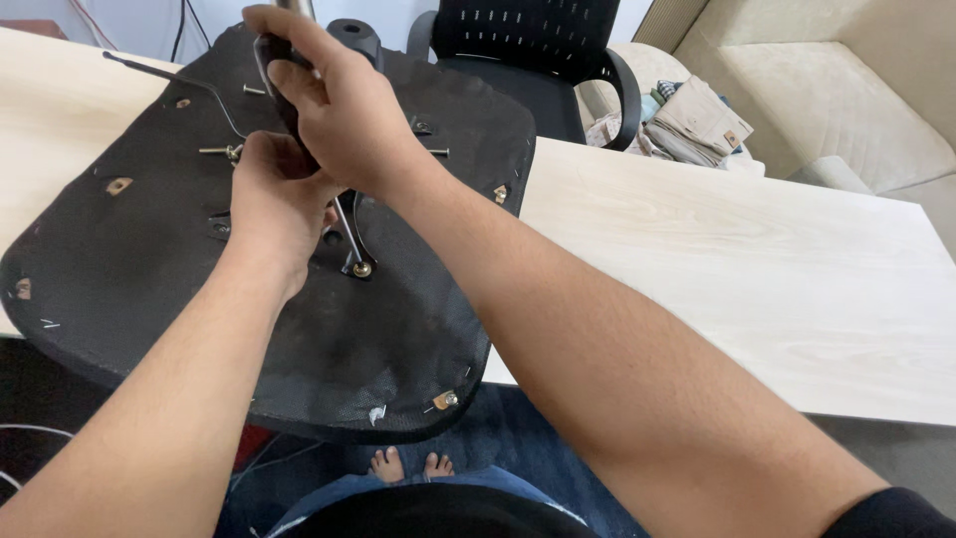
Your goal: The person uses a screwdriver to tighten screws on the underside of an office chair seat, securing the central gas-lift mechanism. The person rotates the chair base to access different screw locations and continues tightening throughout the clip.
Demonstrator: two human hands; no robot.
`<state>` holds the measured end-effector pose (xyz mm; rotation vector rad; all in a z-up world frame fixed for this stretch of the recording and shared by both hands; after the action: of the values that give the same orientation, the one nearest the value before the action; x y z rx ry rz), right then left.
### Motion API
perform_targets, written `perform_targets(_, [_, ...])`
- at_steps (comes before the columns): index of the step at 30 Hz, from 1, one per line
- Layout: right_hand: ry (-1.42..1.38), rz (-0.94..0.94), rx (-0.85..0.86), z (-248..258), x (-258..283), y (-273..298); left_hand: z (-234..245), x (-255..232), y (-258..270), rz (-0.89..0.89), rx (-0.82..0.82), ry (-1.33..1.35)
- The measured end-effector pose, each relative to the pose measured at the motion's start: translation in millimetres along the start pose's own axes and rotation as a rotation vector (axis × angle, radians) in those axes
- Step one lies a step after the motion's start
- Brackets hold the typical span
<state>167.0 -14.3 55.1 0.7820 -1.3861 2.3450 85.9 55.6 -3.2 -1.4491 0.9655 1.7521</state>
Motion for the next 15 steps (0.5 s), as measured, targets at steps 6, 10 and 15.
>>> perform_targets(6, [0.196,0.036,0.024,-3,-3,0,-1,1,-8,0.048,0.015,-0.012])
perform_targets(10, [0.300,0.122,-0.038,6,8,-8,-4,0,-9,0.035,-0.005,-0.042])
perform_targets(15, [0.102,-0.257,0.166,-16,-13,-3,-8,6,0,0.065,0.081,0.021])
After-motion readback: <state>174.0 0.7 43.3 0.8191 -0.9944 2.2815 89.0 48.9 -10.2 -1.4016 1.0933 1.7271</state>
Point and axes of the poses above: each hand's wrist, its own y-axis away from the middle knuckle, its own z-axis out of the back of the hand, x = y × z, the point moved 9 cm from there along -y, towards the middle knuckle, and after that the axes turned 8 degrees about z, right-handed, at the moved point
